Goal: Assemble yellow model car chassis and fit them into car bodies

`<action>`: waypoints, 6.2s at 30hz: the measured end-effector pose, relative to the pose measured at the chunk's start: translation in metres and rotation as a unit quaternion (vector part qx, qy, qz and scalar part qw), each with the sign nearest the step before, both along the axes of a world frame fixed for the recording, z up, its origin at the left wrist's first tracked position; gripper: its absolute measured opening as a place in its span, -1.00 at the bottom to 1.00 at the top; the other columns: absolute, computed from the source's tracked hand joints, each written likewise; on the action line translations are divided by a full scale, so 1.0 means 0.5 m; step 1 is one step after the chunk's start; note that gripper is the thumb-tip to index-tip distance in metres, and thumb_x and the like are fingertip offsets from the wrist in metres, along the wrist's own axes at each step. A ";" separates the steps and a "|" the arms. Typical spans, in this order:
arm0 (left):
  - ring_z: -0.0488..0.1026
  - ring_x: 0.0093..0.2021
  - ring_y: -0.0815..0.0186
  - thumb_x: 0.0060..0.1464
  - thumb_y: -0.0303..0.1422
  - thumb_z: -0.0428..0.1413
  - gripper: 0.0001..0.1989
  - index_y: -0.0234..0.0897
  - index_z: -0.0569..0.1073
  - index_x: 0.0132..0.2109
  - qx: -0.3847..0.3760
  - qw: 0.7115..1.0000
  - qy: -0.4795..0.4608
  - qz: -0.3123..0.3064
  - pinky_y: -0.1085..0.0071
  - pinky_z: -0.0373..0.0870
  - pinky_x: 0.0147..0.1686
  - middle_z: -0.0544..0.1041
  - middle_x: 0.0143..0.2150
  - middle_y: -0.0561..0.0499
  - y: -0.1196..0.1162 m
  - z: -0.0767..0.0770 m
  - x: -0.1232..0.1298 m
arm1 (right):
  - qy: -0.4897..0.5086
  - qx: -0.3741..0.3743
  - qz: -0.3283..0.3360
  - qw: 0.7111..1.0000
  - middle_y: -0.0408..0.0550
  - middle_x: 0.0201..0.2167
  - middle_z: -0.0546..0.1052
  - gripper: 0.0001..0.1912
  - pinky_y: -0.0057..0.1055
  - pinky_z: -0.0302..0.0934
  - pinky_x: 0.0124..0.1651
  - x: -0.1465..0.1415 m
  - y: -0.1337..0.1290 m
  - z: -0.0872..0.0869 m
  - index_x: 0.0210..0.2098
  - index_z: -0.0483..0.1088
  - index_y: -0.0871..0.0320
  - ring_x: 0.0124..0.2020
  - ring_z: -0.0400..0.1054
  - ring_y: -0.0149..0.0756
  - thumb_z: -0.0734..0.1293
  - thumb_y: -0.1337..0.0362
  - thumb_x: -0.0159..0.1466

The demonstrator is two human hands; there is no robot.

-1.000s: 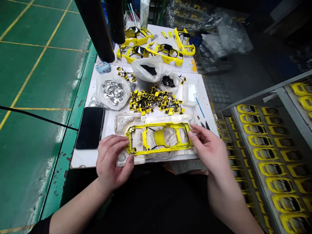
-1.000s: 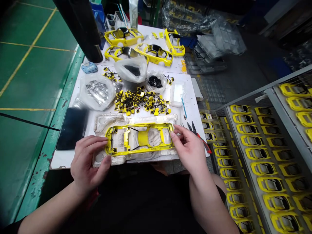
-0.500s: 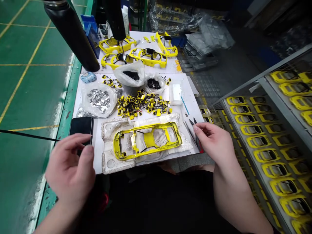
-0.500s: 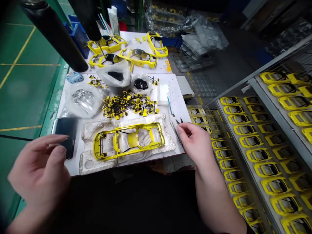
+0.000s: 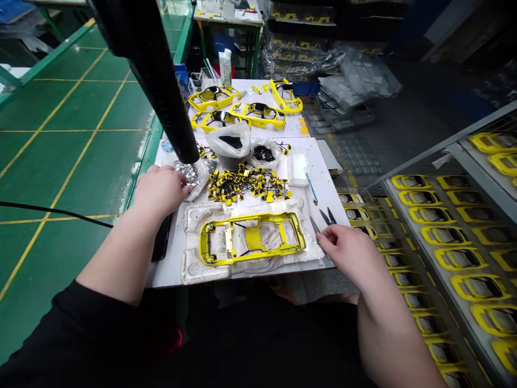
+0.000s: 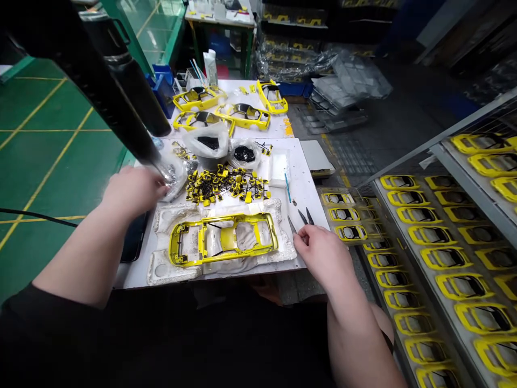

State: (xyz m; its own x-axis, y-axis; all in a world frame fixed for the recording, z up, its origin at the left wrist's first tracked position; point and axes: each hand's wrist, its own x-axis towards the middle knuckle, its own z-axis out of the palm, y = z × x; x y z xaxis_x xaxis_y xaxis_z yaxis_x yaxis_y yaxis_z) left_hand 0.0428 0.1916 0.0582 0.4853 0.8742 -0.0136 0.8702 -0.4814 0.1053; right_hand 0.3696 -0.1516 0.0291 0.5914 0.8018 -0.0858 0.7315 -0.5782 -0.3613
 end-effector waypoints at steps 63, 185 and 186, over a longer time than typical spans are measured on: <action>0.62 -0.11 0.28 0.30 -0.56 0.38 -0.84 -0.29 0.62 -0.04 -0.085 0.875 -0.419 -0.225 0.32 0.62 -0.04 0.68 -0.17 -0.07 -0.365 0.055 -0.081 | 0.230 0.141 0.304 0.914 -0.27 -0.18 0.72 -0.91 -0.44 0.38 -0.06 -0.259 0.106 0.145 -0.03 0.66 0.02 -0.18 0.60 -0.45 0.46 0.25 0.55; 0.63 -0.23 0.28 0.24 -0.23 0.43 -0.88 -0.09 0.78 -0.10 -0.204 0.883 -0.421 -0.013 0.35 0.49 -0.18 0.77 -0.18 0.06 -0.236 0.090 -0.035 | 0.136 0.212 0.221 0.942 -0.23 -0.15 0.75 -0.91 -0.38 0.42 -0.04 -0.220 0.111 0.146 -0.10 0.64 0.04 -0.14 0.65 -0.33 0.47 0.20 0.53; 0.61 -0.22 0.28 0.26 -0.25 0.41 -0.90 -0.11 0.76 -0.10 -0.212 0.882 -0.420 -0.039 0.34 0.47 -0.18 0.75 -0.18 0.06 -0.248 0.089 -0.034 | 0.140 0.218 0.222 0.940 -0.23 -0.16 0.74 -0.92 -0.39 0.42 -0.03 -0.222 0.113 0.148 -0.09 0.64 0.05 -0.14 0.64 -0.34 0.48 0.21 0.53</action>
State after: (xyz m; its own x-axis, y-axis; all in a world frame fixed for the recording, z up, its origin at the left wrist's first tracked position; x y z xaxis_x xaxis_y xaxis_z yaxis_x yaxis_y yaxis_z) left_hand 0.0258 0.0676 0.1028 0.5379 0.8408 0.0619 0.3662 -0.2991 0.8811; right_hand 0.2585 -0.0951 0.1031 0.1926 0.9594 0.2061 0.7071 0.0099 -0.7070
